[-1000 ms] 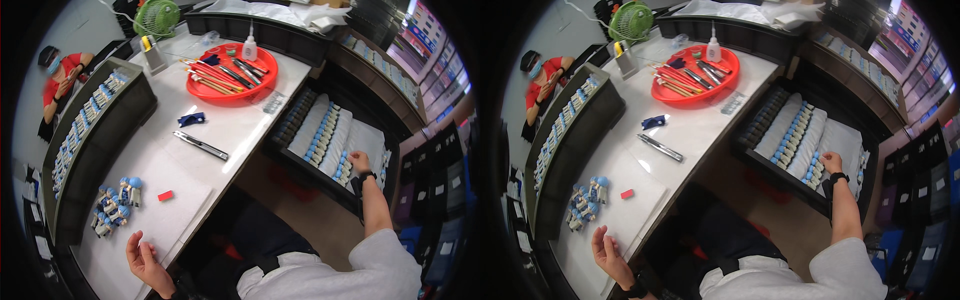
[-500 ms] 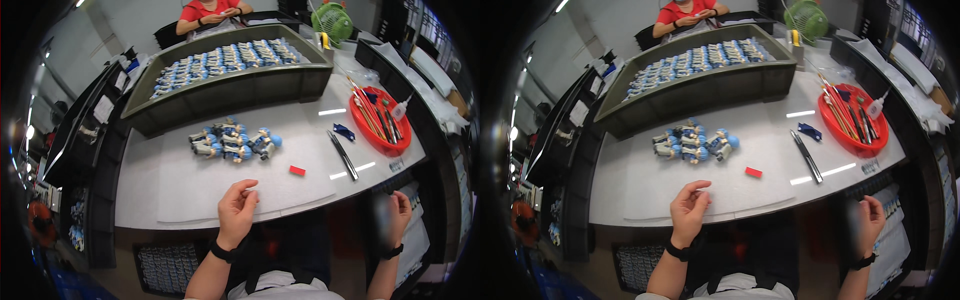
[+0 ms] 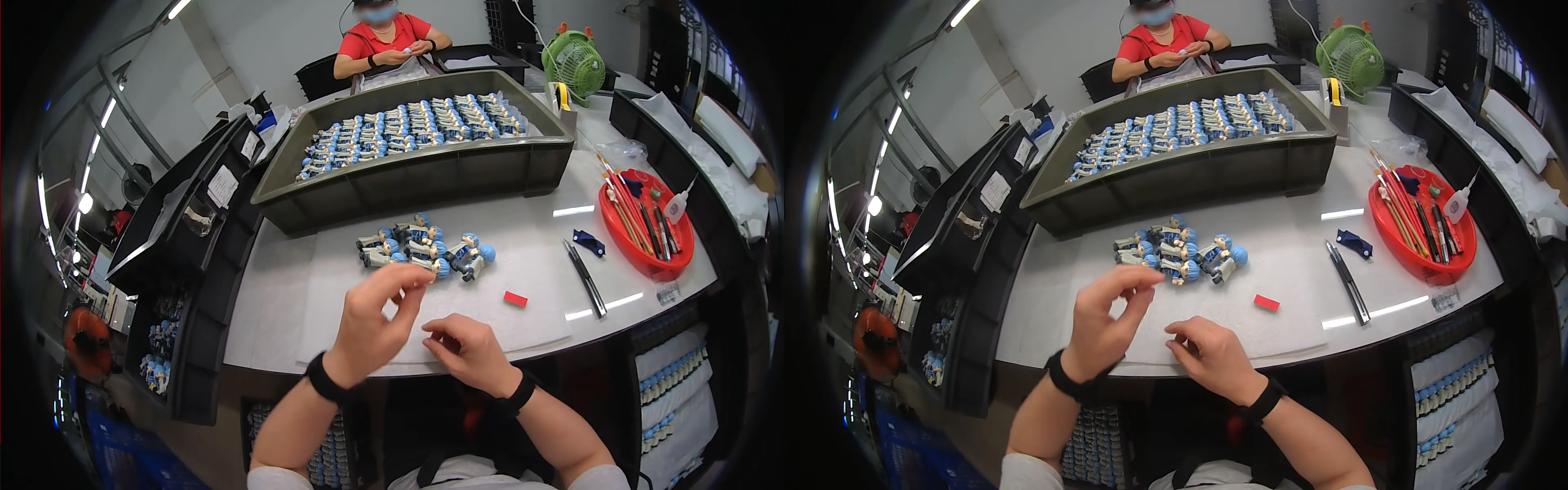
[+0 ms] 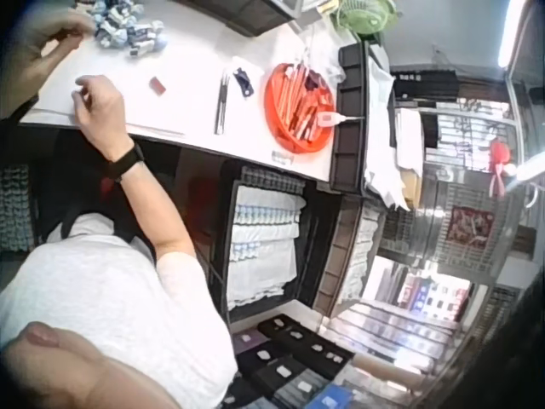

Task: The person repeatedly picks up small blue-and-white figurines from a tray, attaches a small red piece to each one, and places the completed figures into a black bin. The process is repeated for multiple units.

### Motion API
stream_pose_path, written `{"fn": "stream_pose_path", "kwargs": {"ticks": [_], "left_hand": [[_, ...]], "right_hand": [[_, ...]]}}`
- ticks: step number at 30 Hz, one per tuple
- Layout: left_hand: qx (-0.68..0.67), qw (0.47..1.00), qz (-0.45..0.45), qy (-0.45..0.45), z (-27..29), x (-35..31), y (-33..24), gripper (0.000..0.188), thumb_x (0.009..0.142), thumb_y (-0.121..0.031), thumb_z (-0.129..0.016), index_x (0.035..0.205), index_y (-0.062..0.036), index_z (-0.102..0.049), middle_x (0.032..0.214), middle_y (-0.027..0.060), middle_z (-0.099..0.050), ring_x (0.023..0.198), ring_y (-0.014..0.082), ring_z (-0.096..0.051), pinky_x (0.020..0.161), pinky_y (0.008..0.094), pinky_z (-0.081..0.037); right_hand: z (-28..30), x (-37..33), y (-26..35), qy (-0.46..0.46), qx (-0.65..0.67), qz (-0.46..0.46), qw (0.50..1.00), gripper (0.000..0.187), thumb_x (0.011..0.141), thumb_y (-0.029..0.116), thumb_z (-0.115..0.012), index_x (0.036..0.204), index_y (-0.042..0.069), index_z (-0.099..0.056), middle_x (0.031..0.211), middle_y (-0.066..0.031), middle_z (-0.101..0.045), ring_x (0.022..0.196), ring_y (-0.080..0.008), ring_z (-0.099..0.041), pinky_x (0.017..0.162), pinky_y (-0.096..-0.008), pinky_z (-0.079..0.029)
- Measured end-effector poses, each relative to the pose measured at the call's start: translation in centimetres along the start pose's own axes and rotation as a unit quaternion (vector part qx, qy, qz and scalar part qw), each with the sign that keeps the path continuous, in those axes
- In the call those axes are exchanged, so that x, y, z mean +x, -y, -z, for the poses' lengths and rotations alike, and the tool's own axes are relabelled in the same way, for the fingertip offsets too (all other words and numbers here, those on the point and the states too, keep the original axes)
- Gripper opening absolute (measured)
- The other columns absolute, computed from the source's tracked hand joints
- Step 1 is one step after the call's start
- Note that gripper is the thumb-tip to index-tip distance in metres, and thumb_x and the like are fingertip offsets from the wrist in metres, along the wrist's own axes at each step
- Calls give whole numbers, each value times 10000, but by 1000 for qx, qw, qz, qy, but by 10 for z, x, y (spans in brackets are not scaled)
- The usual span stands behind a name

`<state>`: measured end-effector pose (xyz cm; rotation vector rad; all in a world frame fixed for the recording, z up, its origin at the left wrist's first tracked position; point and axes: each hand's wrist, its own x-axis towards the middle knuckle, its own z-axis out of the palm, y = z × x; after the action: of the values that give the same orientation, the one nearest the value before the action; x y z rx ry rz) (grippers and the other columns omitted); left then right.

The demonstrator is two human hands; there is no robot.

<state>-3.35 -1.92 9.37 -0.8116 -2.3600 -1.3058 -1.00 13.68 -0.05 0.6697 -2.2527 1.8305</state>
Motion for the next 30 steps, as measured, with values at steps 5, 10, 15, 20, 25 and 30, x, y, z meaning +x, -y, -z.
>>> {"fn": "stream_pose_path", "kwargs": {"ticks": [5,10,15,20,25,30], "left_hand": [[129,979,-112,112,-30,55,46,170,807,-45,-629,974,-38,-654,923,100,-650,871,281,-590,762,367,-476],[253,939,-101,210,-78,84,59,224,757,-199,-713,946,-77,-698,921,59,-648,960,277,-527,822,396,-424],[270,931,-89,229,-83,86,62,248,742,-188,-732,967,-89,-698,943,45,-646,978,258,-514,845,388,-404],[30,995,9,97,-38,61,27,291,856,-124,-649,1126,-20,-625,1008,84,-650,924,198,-587,795,310,-468],[-342,914,218,-2,2,-13,29,352,935,-91,-558,1263,25,-509,1118,99,-627,993,153,-605,862,308,-485],[-458,845,267,-67,-10,-65,37,353,949,-55,-507,1289,29,-472,1244,150,-559,1116,197,-558,982,355,-444]], "right_hand": [[-1,0,5,9,3,4,1000,152,819,67,-658,948,-11,-643,785,-123,-638,615,-203,-601,575,-293,-483],[2,1,3,3,23,0,1000,132,820,61,-651,928,-15,-650,805,-137,-651,625,-218,-612,583,-300,-490],[3,1,4,14,13,-8,1000,133,822,61,-650,929,-17,-650,817,-139,-655,627,-218,-617,583,-294,-493],[4,0,3,-11,21,-17,1000,125,822,49,-646,927,-18,-649,811,-128,-654,617,-197,-618,578,-285,-490],[0,-2,-2,-32,129,-100,986,169,921,58,-537,1051,-16,-615,844,-106,-671,678,-120,-626,597,-244,-503],[4,-3,2,30,234,-94,967,396,910,131,-605,1258,-22,-493,995,-140,-656,818,-137,-633,675,-252,-525]]}}
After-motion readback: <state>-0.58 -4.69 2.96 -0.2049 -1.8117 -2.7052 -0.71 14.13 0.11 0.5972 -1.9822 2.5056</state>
